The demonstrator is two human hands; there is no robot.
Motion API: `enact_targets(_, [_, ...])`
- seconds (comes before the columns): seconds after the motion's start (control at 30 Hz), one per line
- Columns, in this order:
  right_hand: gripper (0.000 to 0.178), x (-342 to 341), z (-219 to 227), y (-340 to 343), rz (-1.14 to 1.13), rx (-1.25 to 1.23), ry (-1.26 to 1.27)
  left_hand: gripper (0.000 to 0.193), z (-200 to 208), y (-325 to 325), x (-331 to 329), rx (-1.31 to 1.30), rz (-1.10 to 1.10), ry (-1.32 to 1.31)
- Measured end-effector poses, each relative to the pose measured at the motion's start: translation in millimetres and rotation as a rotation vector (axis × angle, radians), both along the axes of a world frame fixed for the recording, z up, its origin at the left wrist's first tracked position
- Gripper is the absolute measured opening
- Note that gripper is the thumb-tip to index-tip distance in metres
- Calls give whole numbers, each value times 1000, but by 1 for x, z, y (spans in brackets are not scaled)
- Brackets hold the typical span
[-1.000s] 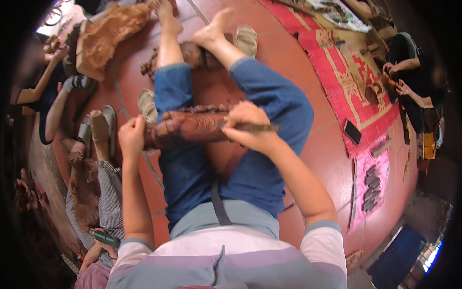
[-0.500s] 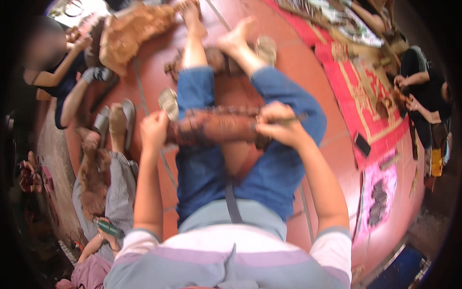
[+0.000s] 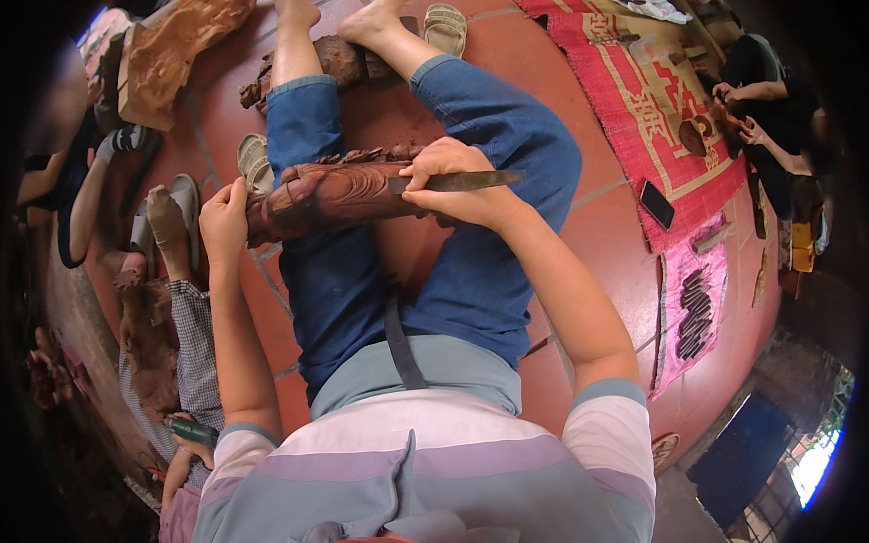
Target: The person is carving a piece of wood using a chisel. They are sitting on the floor with their legs crossed, holding the wood between their feet and using the chisel to shape it.
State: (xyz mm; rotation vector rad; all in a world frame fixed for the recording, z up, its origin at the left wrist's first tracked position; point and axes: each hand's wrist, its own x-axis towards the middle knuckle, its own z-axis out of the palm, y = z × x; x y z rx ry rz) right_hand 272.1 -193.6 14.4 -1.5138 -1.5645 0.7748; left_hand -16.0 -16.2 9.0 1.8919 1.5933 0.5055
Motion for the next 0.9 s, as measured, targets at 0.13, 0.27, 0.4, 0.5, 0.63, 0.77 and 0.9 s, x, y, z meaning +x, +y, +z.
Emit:
enact_targets(0.13, [11, 26, 2, -4, 11, -66, -69, 37, -1, -1, -1, 20, 5, -3])
enact_targets(0.27, [10, -5, 10, 11, 49, 57, -23, 37, 2, 0, 1, -17, 15, 7])
enact_targets(0.4, [8, 10, -8, -14, -34, 90, -151, 37, -1, -1, 0, -9, 16, -25])
enact_targets(0.5, [9, 11, 4, -16, -50, 40, -240, 37, -2, 0, 0, 5, 17, -4])
enact_targets(0.63, [12, -14, 2, -10, -75, 137, -132, 38, 1, 1, 2, -45, 13, 8])
enact_targets(0.77, [12, 1, -4, -28, -139, 31, -156, 38, -1, -2, 1, 5, 19, -32])
enact_targets(0.9, [13, -19, 1, -16, -173, 113, -72, 37, 3, 2, 0, -53, 8, 7])
